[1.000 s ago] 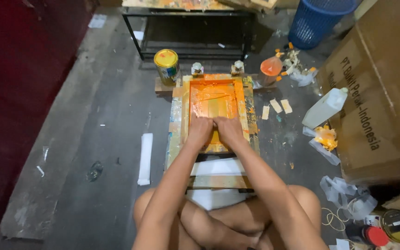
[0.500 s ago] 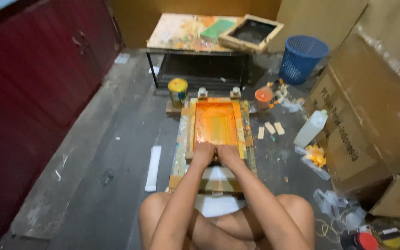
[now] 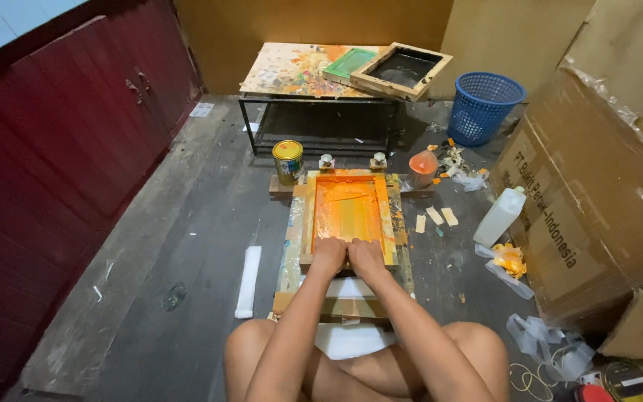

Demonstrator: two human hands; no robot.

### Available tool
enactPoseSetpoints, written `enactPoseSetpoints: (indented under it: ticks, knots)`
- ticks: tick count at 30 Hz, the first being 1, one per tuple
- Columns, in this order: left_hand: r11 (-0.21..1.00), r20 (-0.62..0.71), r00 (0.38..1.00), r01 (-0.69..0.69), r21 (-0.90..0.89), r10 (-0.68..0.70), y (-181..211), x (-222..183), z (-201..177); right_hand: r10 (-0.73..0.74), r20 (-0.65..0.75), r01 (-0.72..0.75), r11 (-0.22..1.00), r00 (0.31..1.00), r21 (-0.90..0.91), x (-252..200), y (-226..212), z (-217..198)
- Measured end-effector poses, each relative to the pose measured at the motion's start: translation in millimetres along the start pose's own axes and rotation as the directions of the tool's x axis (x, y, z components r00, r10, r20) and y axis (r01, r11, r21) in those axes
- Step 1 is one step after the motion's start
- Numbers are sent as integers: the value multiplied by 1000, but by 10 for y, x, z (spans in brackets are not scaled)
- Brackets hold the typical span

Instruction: A person performs manual screen printing by preparing labels and using a squeegee to apply ink through a screen.

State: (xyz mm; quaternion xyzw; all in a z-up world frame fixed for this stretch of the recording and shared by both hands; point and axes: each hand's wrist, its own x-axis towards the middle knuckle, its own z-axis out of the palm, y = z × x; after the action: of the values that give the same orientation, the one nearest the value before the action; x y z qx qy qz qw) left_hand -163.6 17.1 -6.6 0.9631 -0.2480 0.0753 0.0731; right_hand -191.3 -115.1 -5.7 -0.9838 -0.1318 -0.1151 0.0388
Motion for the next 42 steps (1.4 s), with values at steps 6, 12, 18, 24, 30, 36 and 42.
enactPoseSetpoints:
  ticks: [6, 12, 18, 24, 30, 36, 42]
  knots:
    - [997, -88, 996, -10, 73, 16, 69, -85, -182, -15, -14, 15, 1000, 1000, -23, 29, 88, 103]
    - [996, -288, 954, -76, 41, 84, -115, 0, 199, -40, -14, 40, 999, 999, -2, 29, 123, 105]
    - [993, -313, 944, -75, 92, 101, -62, -87, 74, -23, -13, 23, 1000, 1000, -22, 21, 110, 108]
    - [974, -283, 947, -192, -118, 152, -184, -111, 61, -38, -1, 38, 999, 999, -1, 23, 135, 110]
    - [979, -252, 949, -202, -33, 188, -260, -12, 227, -78, -35, 78, 997, 996, 3, 39, 145, 11]
    - [977, -205, 959, -210, -40, 197, -279, -11, 203, -115, -14, 114, 993, 993, -11, 88, 177, 38]
    - [975, -120, 970, -216, -49, 209, -299, 47, 73, -128, 47, 126, 991, 991, 36, 113, 144, -85]
